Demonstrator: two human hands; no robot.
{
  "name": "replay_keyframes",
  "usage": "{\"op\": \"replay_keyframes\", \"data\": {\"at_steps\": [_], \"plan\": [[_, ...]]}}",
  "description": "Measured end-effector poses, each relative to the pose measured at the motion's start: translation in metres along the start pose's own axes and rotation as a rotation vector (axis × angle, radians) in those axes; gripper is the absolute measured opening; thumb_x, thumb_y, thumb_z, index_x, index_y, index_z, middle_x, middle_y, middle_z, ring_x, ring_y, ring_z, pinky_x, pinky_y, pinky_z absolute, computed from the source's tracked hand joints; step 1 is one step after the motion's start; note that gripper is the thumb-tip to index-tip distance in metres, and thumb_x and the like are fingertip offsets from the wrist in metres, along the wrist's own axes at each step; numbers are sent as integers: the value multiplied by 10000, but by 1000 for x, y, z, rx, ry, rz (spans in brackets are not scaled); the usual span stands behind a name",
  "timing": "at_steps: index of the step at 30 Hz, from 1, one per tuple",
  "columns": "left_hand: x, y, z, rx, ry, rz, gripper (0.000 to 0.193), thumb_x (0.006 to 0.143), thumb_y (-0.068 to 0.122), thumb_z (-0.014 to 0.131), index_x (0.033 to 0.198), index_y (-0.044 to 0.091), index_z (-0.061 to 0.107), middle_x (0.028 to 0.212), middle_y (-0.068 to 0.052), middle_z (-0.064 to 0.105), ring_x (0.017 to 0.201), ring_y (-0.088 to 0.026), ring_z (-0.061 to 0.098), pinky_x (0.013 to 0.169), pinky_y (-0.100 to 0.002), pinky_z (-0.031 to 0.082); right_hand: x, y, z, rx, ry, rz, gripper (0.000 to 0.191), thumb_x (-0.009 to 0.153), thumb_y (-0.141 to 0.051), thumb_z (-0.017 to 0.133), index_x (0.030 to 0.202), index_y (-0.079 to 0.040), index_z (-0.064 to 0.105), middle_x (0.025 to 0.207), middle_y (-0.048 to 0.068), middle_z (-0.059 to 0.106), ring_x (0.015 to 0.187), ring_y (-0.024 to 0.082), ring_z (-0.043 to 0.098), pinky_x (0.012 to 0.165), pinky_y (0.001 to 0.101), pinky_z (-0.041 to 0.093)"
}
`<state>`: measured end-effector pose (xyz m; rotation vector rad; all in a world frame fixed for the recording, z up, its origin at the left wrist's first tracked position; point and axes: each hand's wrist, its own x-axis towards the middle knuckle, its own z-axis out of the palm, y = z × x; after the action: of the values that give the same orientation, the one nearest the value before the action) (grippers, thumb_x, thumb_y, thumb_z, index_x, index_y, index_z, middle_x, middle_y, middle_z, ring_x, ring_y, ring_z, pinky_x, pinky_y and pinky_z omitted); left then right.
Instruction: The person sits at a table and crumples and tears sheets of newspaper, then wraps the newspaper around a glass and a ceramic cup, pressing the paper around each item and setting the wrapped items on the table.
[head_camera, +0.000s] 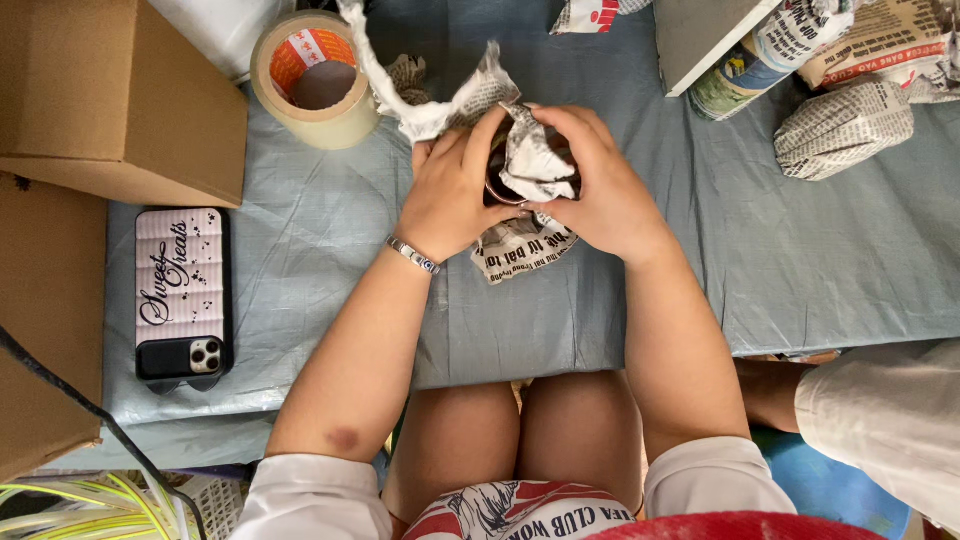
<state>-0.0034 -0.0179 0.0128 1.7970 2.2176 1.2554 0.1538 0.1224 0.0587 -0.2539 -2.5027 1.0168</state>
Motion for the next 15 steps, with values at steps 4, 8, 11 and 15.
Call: {"op": "replay_keyframes", "data": {"at_steps": [4, 8, 11, 15], "plan": [[3, -7, 1, -131, 15, 4, 911, 767, 392, 945, 1475, 117, 444, 1249, -112, 702, 1168, -326, 671, 959, -453, 475, -4, 15, -1, 15, 31, -12, 764, 763, 12, 882, 1422, -25, 498, 1356, 151, 595, 1265, 279, 604, 1057, 372, 501], [2, -9, -3, -221, 62, -21, 815, 790, 340, 943, 1418, 86, 490, 1262, -139, 681, 1138, -327, 706, 956, -418, 571, -10, 44, -3, 459, 16, 209, 491, 924, 2, 769, 1381, -30, 590, 1227, 37, 704, 1123, 118, 660, 984, 288, 543], [0, -9, -3, -247, 152, -27, 787, 830, 287, 952, 1431, 78, 489, 1317, -144, 682, 1227, -300, 691, 1022, -383, 568, -11, 66, -3, 374, 229, 391, 307, 982, -28, 722, 1285, -24, 670, 1100, -3, 744, 972, 85, 668, 843, 262, 545], [0, -13, -1, -297, 390, -60, 811, 813, 229, 980, 1428, 49, 482, 1346, -152, 641, 1249, -305, 683, 1064, -380, 578, -9, 84, -13, 320, 379, 332, 257, 1022, -59, 723, 1269, -12, 665, 1091, 7, 745, 960, 70, 666, 837, 252, 537]]}}
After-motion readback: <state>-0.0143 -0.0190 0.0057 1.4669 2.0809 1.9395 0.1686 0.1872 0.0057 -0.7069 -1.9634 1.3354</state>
